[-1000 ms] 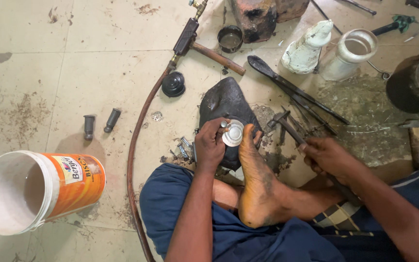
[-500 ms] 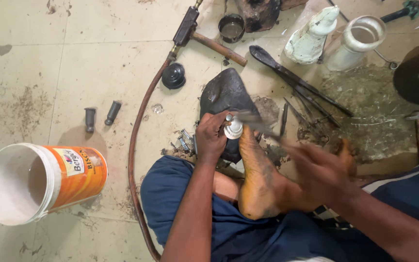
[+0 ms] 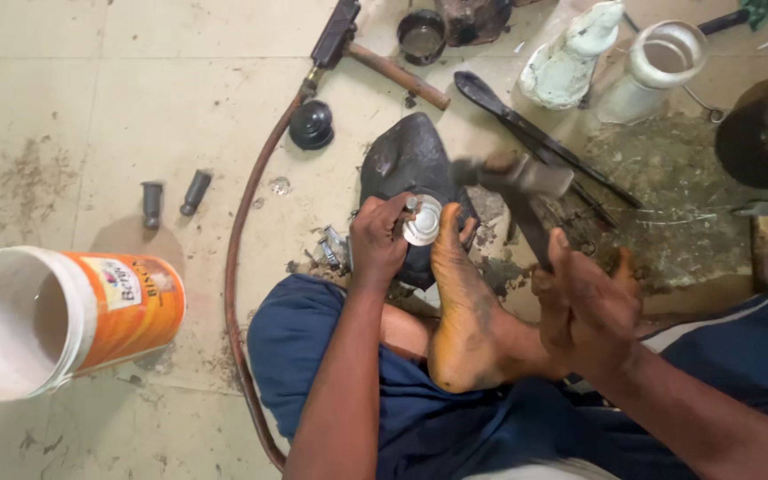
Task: The person sits on the floor and uses a hammer and punch to shape a small metal ring on an anvil. They repeatedly strike the punch with the hammer, occasionally rotating the ring to work different sections.
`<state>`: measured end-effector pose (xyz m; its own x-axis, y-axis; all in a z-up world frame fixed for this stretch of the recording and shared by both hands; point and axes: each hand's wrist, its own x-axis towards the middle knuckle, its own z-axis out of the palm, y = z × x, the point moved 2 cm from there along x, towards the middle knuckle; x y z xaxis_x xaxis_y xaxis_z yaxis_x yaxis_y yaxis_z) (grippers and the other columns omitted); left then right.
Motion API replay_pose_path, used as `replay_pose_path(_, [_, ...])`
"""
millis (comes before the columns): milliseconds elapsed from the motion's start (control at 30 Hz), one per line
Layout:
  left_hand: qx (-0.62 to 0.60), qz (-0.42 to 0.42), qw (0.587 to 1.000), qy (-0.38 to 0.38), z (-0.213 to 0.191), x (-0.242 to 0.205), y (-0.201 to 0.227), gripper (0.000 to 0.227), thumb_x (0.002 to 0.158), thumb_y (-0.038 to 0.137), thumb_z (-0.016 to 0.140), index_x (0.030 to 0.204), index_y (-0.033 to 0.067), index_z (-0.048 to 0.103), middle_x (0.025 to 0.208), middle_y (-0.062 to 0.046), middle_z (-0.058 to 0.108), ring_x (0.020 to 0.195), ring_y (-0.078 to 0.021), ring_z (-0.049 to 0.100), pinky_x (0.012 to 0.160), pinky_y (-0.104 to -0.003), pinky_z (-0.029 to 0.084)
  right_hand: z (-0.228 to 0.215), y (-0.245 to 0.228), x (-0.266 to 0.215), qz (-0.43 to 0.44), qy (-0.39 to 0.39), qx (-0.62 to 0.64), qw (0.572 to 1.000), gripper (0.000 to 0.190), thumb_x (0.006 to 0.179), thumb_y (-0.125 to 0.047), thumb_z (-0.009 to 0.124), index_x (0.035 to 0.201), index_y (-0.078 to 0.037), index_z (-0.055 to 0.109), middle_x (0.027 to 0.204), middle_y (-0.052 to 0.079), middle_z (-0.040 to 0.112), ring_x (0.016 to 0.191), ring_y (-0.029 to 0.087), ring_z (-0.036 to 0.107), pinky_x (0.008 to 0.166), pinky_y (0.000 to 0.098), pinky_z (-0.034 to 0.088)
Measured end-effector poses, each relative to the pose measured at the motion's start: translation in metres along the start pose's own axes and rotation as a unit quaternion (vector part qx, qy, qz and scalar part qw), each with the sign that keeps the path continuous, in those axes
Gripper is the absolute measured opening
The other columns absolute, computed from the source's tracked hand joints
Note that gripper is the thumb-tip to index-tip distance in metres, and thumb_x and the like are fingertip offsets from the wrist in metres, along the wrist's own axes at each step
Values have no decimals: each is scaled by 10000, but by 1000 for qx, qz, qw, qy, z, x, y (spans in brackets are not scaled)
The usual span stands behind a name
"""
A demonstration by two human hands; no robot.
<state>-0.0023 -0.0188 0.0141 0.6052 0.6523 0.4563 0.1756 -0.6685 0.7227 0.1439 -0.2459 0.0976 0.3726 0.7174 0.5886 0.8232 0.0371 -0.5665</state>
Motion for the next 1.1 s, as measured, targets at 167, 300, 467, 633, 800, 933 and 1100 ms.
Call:
replay_pose_path(167, [41,12,999,-5,6,35,-16,275,834,26,711,1094,107,749,854,-142,686,806,-336,663,728,-427,538,23,32,7,118,-168,118,972,375,874,64,650,1221,-75,621,853,138,614,710,269,566,642,448,520])
replay_pose_path(300, [11,23,1000,9,6,3,-17,279,821,36,738,1091,105,717,865,-144,660,812,-357,653,713,-448,518,14,34,-14,-2,-89,46,995,189,808,41,667,980,-32,697,827,114,652,743,240,608,612,406,470])
replay_pose_path(467, [3,2,1000,-5,7,29,-23,342,821,-40,669,1125,107,721,867,-134,667,792,-346,663,705,-452,533,15,25,10,105,-110,-5,988,342,939,32,655,1277,-23,658,1077,225,688,658,225,632,588,387,503])
replay_pose_path(633, [27,22,999,-9,4,22,-24,352,826,-36,685,1149,102,712,861,-156,644,795,-378,657,709,-478,527,12,10,31,40,-184,57,981,491,876,-17,661,1361,-58,597,878,141,658,716,271,633,621,382,526])
replay_pose_path(800, [-4,34,999,15,2,-3,-26,332,878,-24,693,1180,110,670,894,-146,663,824,-393,657,726,-477,530,1,-5,16,175,-24,-60,983,595,965,-79,636,1546,-112,513,891,121,720,642,215,628,625,390,502])
replay_pose_path(933, [-11,51,999,-5,2,33,-25,348,868,-28,669,1185,114,685,892,-158,671,808,-386,678,712,-461,546,16,-2,42,130,-222,8,966,760,822,13,625,1549,-151,482,972,181,696,778,339,664,661,421,539])
replay_pose_path(1100, [25,-28,998,-44,2,7,-26,261,885,44,748,1128,140,730,870,-155,689,796,-381,694,686,-461,546,9,0,15,273,-64,-13,960,571,985,-44,572,1536,-166,488,845,72,643,718,246,608,655,348,529])
